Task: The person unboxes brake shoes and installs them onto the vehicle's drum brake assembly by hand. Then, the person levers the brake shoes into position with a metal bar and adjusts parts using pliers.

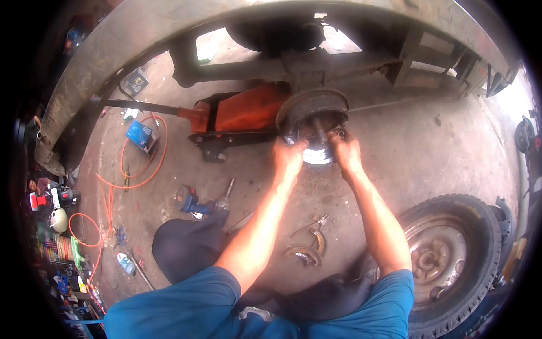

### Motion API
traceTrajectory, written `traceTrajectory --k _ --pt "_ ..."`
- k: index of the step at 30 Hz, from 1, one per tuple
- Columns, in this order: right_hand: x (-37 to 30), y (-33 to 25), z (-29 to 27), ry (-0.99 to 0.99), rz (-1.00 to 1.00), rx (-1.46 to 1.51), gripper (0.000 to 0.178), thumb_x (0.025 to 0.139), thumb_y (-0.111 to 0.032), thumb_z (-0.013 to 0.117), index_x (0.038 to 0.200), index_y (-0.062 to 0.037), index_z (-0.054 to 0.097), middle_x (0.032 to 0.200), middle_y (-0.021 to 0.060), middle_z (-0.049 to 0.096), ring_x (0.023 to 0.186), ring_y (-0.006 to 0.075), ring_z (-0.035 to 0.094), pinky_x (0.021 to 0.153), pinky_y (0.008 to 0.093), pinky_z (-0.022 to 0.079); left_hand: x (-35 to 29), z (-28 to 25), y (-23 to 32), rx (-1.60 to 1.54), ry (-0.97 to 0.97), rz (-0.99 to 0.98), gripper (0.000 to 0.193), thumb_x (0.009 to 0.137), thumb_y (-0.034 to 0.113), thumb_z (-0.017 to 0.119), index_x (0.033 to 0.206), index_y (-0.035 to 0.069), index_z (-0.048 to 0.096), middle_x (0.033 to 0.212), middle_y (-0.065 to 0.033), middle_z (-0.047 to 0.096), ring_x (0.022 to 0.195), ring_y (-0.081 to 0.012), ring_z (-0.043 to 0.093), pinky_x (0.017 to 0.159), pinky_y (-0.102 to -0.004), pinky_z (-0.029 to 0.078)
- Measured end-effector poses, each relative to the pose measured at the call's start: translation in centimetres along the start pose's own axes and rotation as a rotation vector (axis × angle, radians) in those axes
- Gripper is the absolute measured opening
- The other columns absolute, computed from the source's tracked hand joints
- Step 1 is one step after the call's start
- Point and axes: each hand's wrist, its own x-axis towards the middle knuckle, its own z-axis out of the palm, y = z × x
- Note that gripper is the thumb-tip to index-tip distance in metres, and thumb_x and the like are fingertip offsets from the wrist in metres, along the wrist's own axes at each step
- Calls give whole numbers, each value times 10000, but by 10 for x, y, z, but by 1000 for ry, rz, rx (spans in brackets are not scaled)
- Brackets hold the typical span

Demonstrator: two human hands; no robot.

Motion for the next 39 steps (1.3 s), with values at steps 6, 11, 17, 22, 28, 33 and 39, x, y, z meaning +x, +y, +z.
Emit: traceTrajectory --k 6,11,17,22,28,33,39 --pt "23 29 -7 73 -232 -60 441 841 -201 586 1172 84 524 1045 190 634 961 230 587 822 315 455 -6 5 1 77 28 84 524 721 205 700 1111 -77 493 1026 -257 621 978 -372 604 874 -399 445" --pt "13 17 9 142 -243 26 391 818 -153 643 1089 108 538 953 152 629 839 173 584 733 275 467 1 -4 0 72 59 108 703 694 196 737 1215 -110 379 1153 -297 535 1061 -372 555 923 -379 422" --pt "11 25 8 193 -235 57 433 759 -220 663 1075 59 564 954 164 644 875 234 616 768 332 478 -1 2 -3 24 24 182 699 722 116 691 1284 -103 337 1194 -262 522 1119 -324 519 975 -354 376" --pt "13 24 7 255 -279 -110 398 744 -214 643 1036 49 581 920 210 649 853 300 640 753 373 492 1 7 -15 -2 72 240 545 716 102 662 1191 -57 450 1118 -151 559 1023 -214 532 914 -325 398" --pt "10 19 9 274 -253 -158 342 778 -264 619 1002 -7 613 874 185 661 844 323 649 737 392 488 5 6 -21 -74 41 316 551 735 120 656 1204 -69 437 1115 -148 555 1023 -228 528 914 -329 398" --pt "11 34 8 254 -290 -160 301 803 -241 617 980 2 606 839 149 659 798 250 624 715 341 481 13 1 -26 -18 -59 354 647 735 142 661 1275 -64 372 1186 -203 511 1093 -273 505 967 -353 364" --pt "18 33 9 239 -279 -215 258 838 -177 591 987 34 590 806 127 660 744 166 618 689 299 478 12 7 -34 -100 14 374 652 741 159 666 1278 -60 369 1173 -203 509 1086 -290 503 977 -353 354"
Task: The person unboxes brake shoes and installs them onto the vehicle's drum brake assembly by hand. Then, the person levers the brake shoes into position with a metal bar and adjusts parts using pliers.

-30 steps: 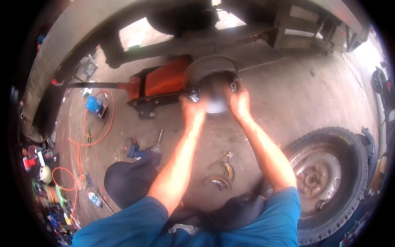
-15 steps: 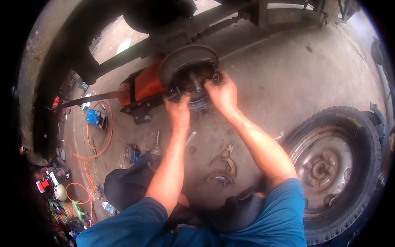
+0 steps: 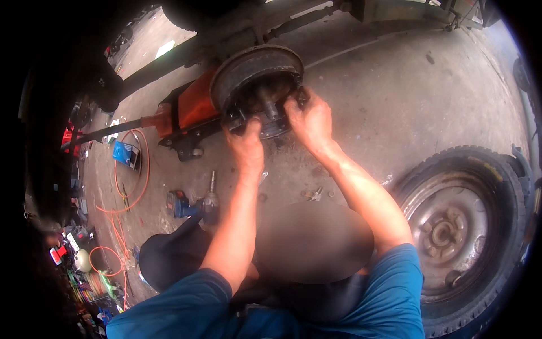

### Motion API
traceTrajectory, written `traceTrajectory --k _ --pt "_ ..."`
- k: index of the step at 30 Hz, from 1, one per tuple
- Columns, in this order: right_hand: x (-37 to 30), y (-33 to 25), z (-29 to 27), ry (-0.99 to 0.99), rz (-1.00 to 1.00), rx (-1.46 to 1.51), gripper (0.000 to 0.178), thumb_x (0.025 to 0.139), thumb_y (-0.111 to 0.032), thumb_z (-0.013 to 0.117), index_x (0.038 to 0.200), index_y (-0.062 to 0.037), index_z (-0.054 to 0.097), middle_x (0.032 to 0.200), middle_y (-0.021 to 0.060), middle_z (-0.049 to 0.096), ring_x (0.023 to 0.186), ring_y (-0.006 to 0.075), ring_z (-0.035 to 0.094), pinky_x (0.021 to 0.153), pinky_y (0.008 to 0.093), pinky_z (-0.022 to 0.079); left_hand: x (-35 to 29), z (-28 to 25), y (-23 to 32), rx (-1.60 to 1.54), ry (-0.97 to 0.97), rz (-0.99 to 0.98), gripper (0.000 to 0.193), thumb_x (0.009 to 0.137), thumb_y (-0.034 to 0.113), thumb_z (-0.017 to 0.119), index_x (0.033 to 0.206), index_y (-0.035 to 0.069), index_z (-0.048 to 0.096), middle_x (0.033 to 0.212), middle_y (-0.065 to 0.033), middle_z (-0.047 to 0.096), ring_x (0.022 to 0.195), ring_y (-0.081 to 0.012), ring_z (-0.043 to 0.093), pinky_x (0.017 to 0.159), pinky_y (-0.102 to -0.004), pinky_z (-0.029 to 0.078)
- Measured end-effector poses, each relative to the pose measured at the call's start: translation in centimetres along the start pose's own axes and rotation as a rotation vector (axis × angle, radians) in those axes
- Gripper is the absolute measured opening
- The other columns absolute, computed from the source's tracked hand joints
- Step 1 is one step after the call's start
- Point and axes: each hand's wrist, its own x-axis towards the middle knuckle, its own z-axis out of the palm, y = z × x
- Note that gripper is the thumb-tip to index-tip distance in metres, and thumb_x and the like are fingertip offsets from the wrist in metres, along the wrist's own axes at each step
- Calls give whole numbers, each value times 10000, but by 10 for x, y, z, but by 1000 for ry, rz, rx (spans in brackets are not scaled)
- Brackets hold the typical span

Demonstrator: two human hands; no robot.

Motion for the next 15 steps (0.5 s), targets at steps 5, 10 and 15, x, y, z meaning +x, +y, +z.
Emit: traceTrajectory --k 5,10,15 --pt "-2 -7 -10 21 -80 -14 254 853 -179 570 996 29 594 820 146 662 736 200 634 694 310 483 -13 14 17 84 151 -134 676 748 194 701 1253 -95 358 1167 -250 496 1091 -304 497 977 -379 349" --pt "-4 -6 -19 8 -165 -175 240 860 -189 554 957 26 595 803 177 651 757 259 653 699 338 488 -20 8 29 176 149 -85 547 756 227 741 1121 -77 469 1026 -233 592 948 -311 587 862 -367 436" --pt "-3 -25 -30 -37 -221 -289 245 835 -190 546 945 21 602 798 210 641 778 334 649 715 369 486 -5 -6 51 301 29 -180 410 747 247 733 984 -52 583 886 -200 665 819 -294 645 791 -363 471"
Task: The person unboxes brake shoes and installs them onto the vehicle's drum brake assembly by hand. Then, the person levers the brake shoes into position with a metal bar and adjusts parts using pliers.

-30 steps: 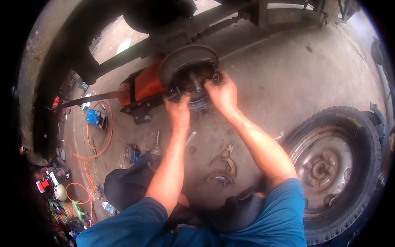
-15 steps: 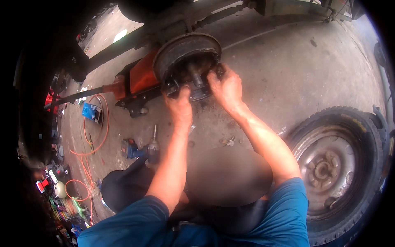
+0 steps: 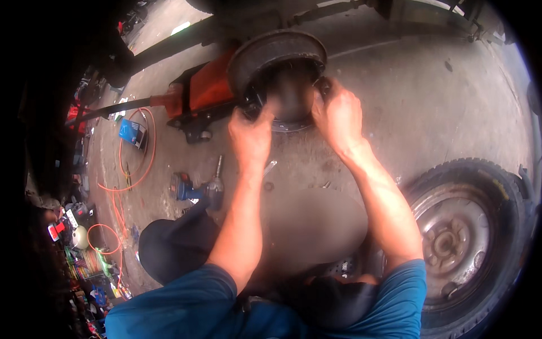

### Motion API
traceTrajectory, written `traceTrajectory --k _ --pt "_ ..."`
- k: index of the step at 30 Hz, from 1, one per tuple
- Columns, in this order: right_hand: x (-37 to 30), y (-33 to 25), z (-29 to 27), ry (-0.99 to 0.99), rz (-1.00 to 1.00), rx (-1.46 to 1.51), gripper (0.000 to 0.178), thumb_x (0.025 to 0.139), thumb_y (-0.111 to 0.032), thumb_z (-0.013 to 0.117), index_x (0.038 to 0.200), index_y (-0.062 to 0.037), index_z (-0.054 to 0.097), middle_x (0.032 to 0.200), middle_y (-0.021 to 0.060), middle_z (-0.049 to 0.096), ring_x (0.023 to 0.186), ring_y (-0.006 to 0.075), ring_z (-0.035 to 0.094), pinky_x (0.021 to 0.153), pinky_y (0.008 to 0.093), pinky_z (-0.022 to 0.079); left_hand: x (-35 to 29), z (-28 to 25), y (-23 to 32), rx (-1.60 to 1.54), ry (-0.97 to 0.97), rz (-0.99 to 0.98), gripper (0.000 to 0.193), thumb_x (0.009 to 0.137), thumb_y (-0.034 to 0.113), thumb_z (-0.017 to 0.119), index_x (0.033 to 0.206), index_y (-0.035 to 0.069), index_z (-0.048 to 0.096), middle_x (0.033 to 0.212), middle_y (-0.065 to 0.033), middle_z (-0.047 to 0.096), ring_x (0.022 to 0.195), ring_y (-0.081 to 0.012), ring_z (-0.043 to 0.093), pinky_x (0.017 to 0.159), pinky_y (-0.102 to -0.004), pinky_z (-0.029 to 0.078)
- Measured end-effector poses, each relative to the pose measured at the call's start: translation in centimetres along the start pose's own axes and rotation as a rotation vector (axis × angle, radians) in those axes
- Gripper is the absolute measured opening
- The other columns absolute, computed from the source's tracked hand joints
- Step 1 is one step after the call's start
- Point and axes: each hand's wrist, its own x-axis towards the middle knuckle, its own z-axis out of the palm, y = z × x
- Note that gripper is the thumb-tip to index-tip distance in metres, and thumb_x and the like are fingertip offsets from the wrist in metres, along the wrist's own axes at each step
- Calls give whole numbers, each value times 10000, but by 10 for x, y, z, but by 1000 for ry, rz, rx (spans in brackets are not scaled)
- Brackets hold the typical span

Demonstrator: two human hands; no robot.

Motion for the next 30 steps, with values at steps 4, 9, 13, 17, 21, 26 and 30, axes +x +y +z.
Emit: traceTrajectory --k 4,9,13,17,21,26,30 --pt "1 -14 -6 -78 118 -8 283 791 -223 574 919 25 622 799 222 641 794 365 641 727 395 482 9 3 -7 72 -9 59 308 718 212 693 866 -50 628 764 -208 663 738 -274 663 710 -359 488" --pt "5 -12 -6 -39 134 2 319 774 -264 603 887 32 636 789 224 643 779 357 641 724 395 481 2 12 -5 -151 -42 -40 191 738 123 632 793 -60 620 672 -72 632 637 -142 573 630 -306 459" --pt "12 -21 -12 -53 228 18 334 791 -286 614 887 34 634 777 223 642 766 359 640 703 393 477 6 27 -18 -354 -59 -124 148 757 81 611 815 -56 620 742 -19 610 685 -102 531 645 -289 447" --pt "13 -12 -5 4 170 11 340 796 -294 621 884 33 632 770 222 640 757 356 639 688 393 472 15 37 -26 -518 -123 2 290 821 139 619 1043 -47 610 958 -62 618 868 -117 557 786 -275 445" --pt "10 -14 -8 -15 170 25 347 798 -300 622 895 33 632 774 220 644 754 355 639 689 394 470 12 41 -22 -508 -49 88 243 843 130 607 1004 -51 618 899 -41 619 801 -109 547 726 -267 443" --pt "15 -8 -9 -156 280 52 338 795 -265 584 897 55 623 719 202 624 705 287 630 671 368 460 -1 28 -18 -298 20 -62 182 754 79 597 851 -75 607 736 -62 630 707 -113 557 664 -294 455" --pt "16 -3 -5 -136 249 4 341 792 -259 566 883 66 615 690 190 610 686 255 617 666 357 458 -4 31 -5 -319 64 -46 145 749 78 589 768 -66 591 661 -41 602 658 -100 537 626 -288 449"
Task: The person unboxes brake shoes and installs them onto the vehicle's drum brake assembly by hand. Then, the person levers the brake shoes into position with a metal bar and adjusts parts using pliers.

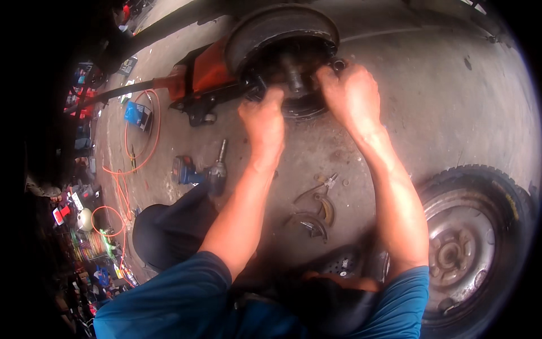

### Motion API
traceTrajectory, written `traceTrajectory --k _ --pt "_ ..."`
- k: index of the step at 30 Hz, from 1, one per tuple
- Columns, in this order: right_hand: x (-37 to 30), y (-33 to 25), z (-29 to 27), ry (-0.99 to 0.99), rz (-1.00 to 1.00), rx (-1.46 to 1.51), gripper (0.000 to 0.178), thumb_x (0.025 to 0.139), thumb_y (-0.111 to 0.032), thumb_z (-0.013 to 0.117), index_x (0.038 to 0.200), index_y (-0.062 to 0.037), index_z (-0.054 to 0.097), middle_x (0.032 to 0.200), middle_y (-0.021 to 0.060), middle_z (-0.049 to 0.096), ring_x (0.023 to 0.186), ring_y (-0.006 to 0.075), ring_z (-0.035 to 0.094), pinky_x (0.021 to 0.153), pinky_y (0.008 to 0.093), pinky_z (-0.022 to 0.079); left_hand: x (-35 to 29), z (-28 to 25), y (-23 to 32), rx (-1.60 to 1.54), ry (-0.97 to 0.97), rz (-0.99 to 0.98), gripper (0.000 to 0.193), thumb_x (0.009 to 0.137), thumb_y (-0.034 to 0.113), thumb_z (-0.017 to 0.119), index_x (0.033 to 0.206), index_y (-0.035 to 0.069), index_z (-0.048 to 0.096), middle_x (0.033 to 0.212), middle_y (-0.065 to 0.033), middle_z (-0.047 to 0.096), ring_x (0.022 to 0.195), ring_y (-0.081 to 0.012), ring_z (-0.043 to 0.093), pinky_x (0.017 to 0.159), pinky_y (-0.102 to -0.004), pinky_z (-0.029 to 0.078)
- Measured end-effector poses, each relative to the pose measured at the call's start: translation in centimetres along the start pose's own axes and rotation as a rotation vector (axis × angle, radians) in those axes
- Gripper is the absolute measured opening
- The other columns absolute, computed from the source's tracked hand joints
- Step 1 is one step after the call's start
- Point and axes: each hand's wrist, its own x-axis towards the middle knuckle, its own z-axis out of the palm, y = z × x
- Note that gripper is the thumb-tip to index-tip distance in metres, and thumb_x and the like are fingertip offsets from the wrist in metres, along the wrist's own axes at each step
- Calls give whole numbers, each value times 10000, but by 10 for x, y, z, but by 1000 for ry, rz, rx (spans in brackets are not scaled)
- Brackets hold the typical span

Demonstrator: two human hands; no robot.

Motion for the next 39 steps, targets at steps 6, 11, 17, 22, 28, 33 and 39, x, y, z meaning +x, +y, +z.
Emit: traceTrajectory --k 6,11,17,22,28,33,39 --pt "1 -5 -2 4 19 12 356 797 -275 570 872 70 611 679 193 607 678 265 618 667 363 460 5 1 -9 -59 -12 -41 132 744 70 586 789 -53 589 661 -1 561 649 -78 489 611 -276 433" --pt "-1 -4 -2 12 33 10 365 806 -288 576 869 70 616 676 196 612 664 265 621 662 367 465 6 6 -15 -89 24 -36 130 743 72 586 789 -49 584 666 7 551 648 -79 480 611 -275 431" --pt "-4 -2 4 31 35 98 314 828 -234 560 908 65 616 716 227 621 717 322 638 678 382 467 8 -2 -17 3 -55 78 251 795 144 622 928 -69 629 801 -75 667 745 -116 580 692 -288 469" --pt "5 15 16 28 -35 208 332 852 -270 553 1022 10 605 918 234 644 905 391 615 776 428 471 10 -1 -18 21 -64 169 236 815 129 621 942 -70 631 863 -90 680 774 -123 596 711 -290 474" --pt "0 13 19 23 30 304 376 857 -178 548 1162 28 467 1012 224 622 944 320 601 794 389 462 11 -4 -20 48 -80 190 193 798 104 631 890 -65 622 793 -64 666 704 -118 587 655 -291 469" --pt "1 18 20 32 -15 311 502 869 -181 555 1268 62 373 1155 251 556 1051 261 564 864 335 449 9 -3 -16 71 -68 168 195 792 100 632 891 -68 619 785 -56 656 708 -118 585 663 -289 469" --pt "3 11 22 23 -58 499 531 878 -115 516 1333 36 287 1193 249 535 1090 326 568 901 377 452 9 -2 -17 141 -57 306 232 812 136 618 923 -68 620 836 -89 680 762 -134 612 710 -295 473"
